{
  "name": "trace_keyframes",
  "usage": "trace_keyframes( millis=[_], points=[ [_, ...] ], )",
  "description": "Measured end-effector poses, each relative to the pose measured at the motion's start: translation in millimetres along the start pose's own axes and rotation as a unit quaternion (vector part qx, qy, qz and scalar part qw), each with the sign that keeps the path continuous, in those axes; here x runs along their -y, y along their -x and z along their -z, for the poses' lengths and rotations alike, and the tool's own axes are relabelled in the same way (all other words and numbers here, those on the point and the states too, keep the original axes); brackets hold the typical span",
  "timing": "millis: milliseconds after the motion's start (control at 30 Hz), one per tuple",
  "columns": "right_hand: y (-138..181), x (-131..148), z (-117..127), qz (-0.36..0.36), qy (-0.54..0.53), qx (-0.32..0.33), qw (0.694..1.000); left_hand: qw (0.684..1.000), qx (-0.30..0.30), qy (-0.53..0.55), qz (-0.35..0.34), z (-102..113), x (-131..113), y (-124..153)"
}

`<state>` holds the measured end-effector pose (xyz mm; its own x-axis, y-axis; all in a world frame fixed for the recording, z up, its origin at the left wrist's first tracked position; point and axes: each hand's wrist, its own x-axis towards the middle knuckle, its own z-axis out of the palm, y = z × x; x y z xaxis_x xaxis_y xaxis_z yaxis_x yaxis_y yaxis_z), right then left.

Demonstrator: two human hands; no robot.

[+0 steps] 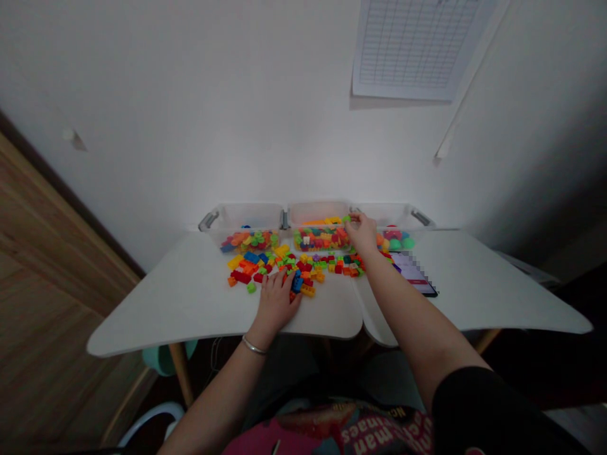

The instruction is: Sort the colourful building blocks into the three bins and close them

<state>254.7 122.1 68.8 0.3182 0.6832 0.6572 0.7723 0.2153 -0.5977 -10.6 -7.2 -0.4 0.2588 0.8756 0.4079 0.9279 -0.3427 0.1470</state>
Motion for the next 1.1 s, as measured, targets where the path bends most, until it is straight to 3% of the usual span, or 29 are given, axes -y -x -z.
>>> trace_keyframes(
  millis=[500, 700, 933, 1100],
  points=[
    [6, 4, 10, 0.021, -0.047, 0.024, 0.998, 1.0, 0.006, -0.003, -0.003, 1, 1, 0],
    [47, -2, 24, 0.068, -0.03, -0.027, 0.997, 1.0, 0.001, -0.013, -0.001, 0, -1, -1],
    [107, -17, 29, 0.142, 0.093, 0.118, 0.978, 1.0, 0.005, -0.013, 0.0, 0, -1, -1],
    [120, -24, 32, 0.158, 0.162, 0.151, 0.962, 1.0, 0.002, -0.015, -0.003, -1, 0, -2]
  ],
)
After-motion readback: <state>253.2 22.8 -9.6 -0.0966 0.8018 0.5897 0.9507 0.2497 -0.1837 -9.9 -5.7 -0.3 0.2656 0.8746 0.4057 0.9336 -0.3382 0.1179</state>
